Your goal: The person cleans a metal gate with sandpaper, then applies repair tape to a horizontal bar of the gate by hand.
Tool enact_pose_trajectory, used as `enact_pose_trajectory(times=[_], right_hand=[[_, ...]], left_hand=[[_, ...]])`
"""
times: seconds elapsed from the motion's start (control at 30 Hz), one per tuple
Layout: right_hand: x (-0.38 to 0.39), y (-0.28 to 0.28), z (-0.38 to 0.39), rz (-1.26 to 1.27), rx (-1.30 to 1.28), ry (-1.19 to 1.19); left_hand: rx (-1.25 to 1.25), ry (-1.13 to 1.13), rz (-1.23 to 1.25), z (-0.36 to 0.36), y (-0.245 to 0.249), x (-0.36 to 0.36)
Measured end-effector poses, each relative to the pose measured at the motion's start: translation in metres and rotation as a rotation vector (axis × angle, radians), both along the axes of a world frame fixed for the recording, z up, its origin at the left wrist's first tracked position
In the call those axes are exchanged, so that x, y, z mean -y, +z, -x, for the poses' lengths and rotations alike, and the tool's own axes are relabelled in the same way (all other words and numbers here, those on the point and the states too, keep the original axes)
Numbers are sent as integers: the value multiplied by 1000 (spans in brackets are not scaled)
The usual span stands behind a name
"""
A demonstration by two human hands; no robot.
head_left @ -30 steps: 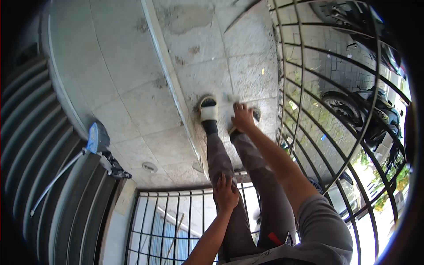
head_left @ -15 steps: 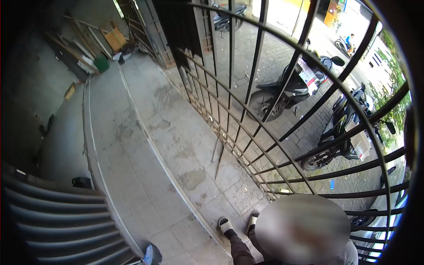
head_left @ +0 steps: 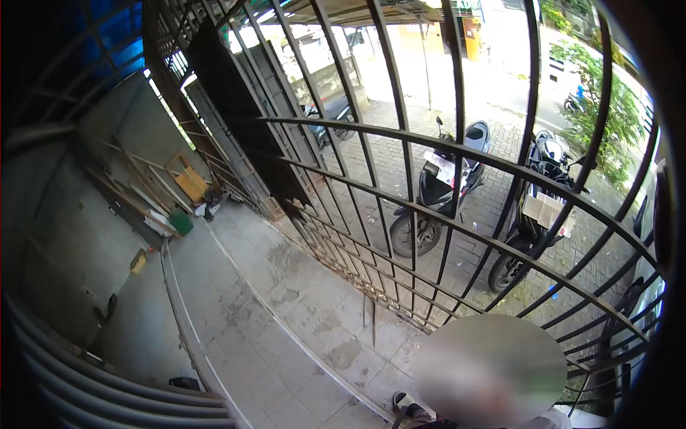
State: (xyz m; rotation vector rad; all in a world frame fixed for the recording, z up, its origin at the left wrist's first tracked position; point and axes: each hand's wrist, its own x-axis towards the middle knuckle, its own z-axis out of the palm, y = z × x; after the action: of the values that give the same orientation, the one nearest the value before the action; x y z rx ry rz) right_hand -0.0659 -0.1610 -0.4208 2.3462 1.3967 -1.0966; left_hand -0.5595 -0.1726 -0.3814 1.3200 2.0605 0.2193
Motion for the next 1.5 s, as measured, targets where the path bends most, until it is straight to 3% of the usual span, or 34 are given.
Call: enact_pose_trajectory(times=[0.3,0.37,0.43,0.63,0.83,1.13,1.33,1.5], right_hand=[[72,-6,2,-87,29,-235],[86,9,3,-18,28,-215],[90,31,7,20,103,-379],[87,18,-6,10,36,-357],[65,-8,-11,-152,-14,-266],[44,34,-5,-167,-35,-390],[78,5,-25,-138,-44,-416],[107,1,-47,-69,-16,-453]], left_hand=[[-124,-294,64,61,63,-13],[-144,-329,113,71,74,9],[-158,-366,148,73,82,19],[-227,-470,247,95,114,33],[-280,-563,391,110,148,63],[-352,-742,545,109,191,41],[-419,-889,609,90,223,-14],[-391,-954,671,37,234,-19]])
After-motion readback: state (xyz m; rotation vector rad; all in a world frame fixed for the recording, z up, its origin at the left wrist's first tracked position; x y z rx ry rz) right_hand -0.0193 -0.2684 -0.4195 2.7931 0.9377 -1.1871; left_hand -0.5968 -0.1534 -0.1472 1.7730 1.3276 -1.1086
